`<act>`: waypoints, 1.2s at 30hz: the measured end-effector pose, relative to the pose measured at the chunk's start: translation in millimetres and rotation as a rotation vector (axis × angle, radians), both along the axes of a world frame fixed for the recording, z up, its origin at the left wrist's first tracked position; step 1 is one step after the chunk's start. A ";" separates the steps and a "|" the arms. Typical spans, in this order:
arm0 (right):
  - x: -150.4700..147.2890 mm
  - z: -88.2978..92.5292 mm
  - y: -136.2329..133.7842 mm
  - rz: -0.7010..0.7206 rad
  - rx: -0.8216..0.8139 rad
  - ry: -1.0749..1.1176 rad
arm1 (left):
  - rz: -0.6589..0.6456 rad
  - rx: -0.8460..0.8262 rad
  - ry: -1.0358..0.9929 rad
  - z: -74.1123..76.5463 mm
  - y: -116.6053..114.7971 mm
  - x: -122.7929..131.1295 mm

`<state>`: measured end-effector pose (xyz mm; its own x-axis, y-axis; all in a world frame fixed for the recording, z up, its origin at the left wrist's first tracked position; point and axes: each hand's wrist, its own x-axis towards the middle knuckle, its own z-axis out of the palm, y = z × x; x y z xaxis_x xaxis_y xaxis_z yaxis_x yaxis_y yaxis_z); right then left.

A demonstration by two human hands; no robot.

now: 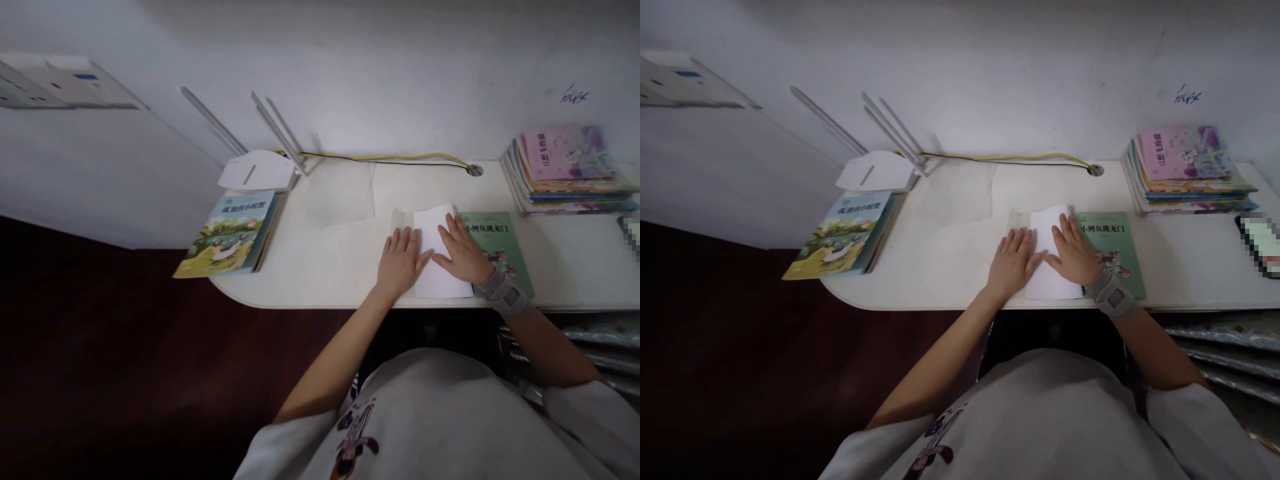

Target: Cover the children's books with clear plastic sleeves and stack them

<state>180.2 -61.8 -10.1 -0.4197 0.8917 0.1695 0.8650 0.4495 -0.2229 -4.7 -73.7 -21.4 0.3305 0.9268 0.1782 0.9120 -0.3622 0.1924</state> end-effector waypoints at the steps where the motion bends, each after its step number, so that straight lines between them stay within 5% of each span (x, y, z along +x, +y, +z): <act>1: -2.6 1.5 -0.8 -0.013 0.005 -0.015 | 0.002 0.002 -0.004 -0.6 0.1 -0.1; 12: -19.6 2.0 -5.1 -0.161 0.058 -0.036 | 0.010 0.015 -0.011 -4.8 0.4 -0.1; 25: -30.3 1.0 -5.2 -0.143 0.008 -0.037 | 0.007 0.005 0.009 -1.8 0.9 1.7; 36: -37.2 -4.6 -3.1 -0.116 -0.017 -0.063 | 0.002 0.053 -0.145 -14.4 9.5 -5.5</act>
<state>143.0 -64.9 -14.7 -0.3232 0.9373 0.1304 0.9234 0.3425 -0.1735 -10.2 -64.2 -35.8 0.2962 0.9155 0.2724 0.8767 -0.3737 0.3028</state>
